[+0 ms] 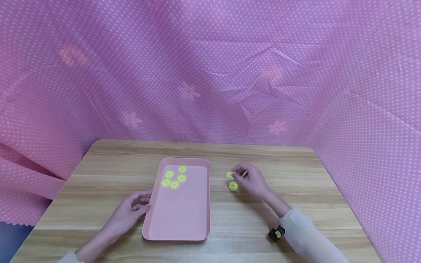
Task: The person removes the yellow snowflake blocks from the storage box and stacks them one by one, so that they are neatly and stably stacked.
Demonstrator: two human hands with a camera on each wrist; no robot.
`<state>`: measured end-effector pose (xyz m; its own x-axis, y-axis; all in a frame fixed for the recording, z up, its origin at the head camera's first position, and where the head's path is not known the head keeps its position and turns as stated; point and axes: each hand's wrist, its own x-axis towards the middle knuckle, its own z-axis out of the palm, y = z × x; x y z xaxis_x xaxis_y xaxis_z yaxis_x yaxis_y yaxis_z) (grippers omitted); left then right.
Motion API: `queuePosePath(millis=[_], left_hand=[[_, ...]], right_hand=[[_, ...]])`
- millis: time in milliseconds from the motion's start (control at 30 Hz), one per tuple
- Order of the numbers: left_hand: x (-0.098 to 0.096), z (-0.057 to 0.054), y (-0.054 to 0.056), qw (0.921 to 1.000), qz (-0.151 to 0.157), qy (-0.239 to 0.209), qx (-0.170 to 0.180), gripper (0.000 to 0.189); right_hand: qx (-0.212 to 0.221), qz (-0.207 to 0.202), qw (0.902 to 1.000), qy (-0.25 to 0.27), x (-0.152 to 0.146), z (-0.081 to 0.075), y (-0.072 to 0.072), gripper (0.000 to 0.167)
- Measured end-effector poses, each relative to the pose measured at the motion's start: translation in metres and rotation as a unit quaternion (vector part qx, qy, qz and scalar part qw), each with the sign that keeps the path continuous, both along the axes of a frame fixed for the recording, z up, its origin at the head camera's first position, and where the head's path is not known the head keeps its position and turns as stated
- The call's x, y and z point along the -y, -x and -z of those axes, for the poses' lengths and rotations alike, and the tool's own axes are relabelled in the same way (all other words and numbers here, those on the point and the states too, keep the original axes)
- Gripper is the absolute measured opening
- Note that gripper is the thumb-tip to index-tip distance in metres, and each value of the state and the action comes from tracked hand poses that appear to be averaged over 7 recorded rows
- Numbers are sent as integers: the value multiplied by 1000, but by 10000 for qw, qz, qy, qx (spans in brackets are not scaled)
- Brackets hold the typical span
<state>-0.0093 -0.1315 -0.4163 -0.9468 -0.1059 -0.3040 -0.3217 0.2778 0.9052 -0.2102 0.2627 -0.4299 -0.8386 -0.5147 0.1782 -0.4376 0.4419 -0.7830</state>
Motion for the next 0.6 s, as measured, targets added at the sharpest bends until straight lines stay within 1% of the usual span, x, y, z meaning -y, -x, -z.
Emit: queuePosePath(millis=[100,233,333,533,600], left_hand=[[0,0,0,10000,-14,14,-3,50],[-2,1,-2,10000,-56,15,-2,50],[-3,1,-3,10000,-78,25,5,50],[-6,1,-6,9999,-107,64,26,50],[-7,1,-6,9999,-118,56,11,50]], right_hand=[[335,80,9994,89,-3,3,-1,11],[531,212,9984,-20,-7,8,-4,11],[611,210,9978,-133,-10,12,-5,10],[996,152,9946,-249,-13,16,-7,9],[1056,107,9940,-254,-14,17,-7,9]])
